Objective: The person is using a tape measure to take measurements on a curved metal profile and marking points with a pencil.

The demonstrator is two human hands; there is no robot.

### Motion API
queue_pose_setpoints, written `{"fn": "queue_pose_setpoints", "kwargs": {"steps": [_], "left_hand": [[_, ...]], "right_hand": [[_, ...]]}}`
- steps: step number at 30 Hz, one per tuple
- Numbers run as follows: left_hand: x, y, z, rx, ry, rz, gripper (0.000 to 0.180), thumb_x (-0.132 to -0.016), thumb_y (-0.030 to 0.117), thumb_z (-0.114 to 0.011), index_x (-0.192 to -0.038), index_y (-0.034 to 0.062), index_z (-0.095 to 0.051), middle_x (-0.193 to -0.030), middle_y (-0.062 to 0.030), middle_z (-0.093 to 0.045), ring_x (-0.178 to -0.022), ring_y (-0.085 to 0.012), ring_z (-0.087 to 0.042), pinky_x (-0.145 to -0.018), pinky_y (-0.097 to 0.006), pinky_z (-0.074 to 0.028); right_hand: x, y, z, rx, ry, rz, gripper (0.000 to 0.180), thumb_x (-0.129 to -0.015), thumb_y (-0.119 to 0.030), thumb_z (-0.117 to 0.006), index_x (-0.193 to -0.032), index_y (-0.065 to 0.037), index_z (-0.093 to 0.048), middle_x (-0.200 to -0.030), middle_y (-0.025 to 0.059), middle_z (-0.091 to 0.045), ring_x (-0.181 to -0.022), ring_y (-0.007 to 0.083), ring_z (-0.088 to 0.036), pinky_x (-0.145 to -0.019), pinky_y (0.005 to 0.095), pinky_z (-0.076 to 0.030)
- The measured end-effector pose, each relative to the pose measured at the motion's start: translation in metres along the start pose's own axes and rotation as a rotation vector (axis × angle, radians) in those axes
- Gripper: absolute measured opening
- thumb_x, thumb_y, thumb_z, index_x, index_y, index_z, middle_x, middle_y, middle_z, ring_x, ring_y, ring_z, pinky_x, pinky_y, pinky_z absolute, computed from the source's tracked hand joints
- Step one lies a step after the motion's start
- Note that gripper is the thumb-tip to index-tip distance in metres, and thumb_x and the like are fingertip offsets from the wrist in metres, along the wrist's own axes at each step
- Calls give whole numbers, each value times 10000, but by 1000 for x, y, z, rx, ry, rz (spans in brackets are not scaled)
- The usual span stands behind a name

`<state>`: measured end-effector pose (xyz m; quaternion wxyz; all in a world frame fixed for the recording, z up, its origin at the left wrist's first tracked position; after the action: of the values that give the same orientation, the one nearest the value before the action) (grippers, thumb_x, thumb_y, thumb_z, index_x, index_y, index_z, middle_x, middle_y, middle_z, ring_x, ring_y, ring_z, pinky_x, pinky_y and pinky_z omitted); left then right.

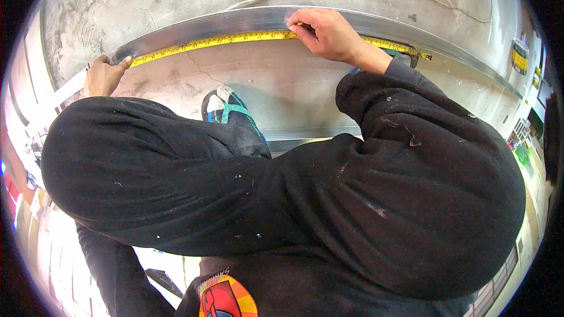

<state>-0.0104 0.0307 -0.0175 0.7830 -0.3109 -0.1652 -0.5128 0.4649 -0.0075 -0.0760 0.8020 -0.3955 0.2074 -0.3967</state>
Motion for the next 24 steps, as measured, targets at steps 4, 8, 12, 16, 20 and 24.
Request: {"fn": "queue_pose_setpoints", "kwargs": {"steps": [4,8,12,16,20,24], "left_hand": [[-1,-2,-2,14,9,-3,745,-807,572,-757,-1209,-52,-684,-1172,-281,-705,-1131,-401,-679,-951,-468,-518],[-2,-7,-8,38,147,-66,594,-800,567,-764,-865,-20,-705,-859,-227,-736,-860,-368,-723,-789,-460,-536],[-4,-8,-8,36,189,-97,584,-800,561,-766,-854,-16,-698,-848,-221,-735,-847,-362,-721,-783,-459,-534],[-4,-6,-4,26,18,-21,742,-804,580,-756,-1174,-61,-691,-1132,-295,-709,-1104,-418,-683,-936,-476,-519],[-1,-3,-1,17,0,-23,737,-799,589,-755,-1143,-60,-695,-1127,-299,-707,-1104,-422,-679,-931,-479,-516],[-1,-4,-1,20,31,-38,719,-797,585,-755,-1107,-61,-698,-1103,-300,-709,-1079,-425,-684,-914,-483,-518]], "right_hand": [[0,0,-1,4,-10,-14,115,-900,-59,-677,-1013,-46,-664,-957,139,-725,-867,354,-699,-764,399,-564],[0,1,-1,20,-29,-27,120,-897,-68,-682,-1014,-49,-666,-940,139,-718,-858,359,-692,-755,403,-559],[-1,-1,0,47,-34,-8,120,-897,-76,-685,-1014,-51,-668,-927,141,-713,-838,364,-687,-745,410,-555],[-2,-4,0,87,-53,-6,119,-896,-80,-686,-1011,-53,-674,-906,147,-708,-835,369,-683,-752,419,-552],[-6,-5,3,295,-9,56,116,-904,-82,-694,-1016,-54,-691,-869,146,-708,-785,339,-689,-708,399,-553],[-5,-2,17,177,360,-71,102,-919,-83,-699,-1015,-49,-702,-842,146,-708,-712,294,-684,-652,360,-545]]}}
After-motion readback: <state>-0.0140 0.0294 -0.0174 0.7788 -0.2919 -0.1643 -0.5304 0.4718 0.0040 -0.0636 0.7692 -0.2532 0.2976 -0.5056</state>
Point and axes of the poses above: each hand's wrist, its own x-axis away from the middle knuckle, its own z-axis out of the back of the hand, y = z × x, the point moved 2 cm from there along -x, towards the middle knuckle
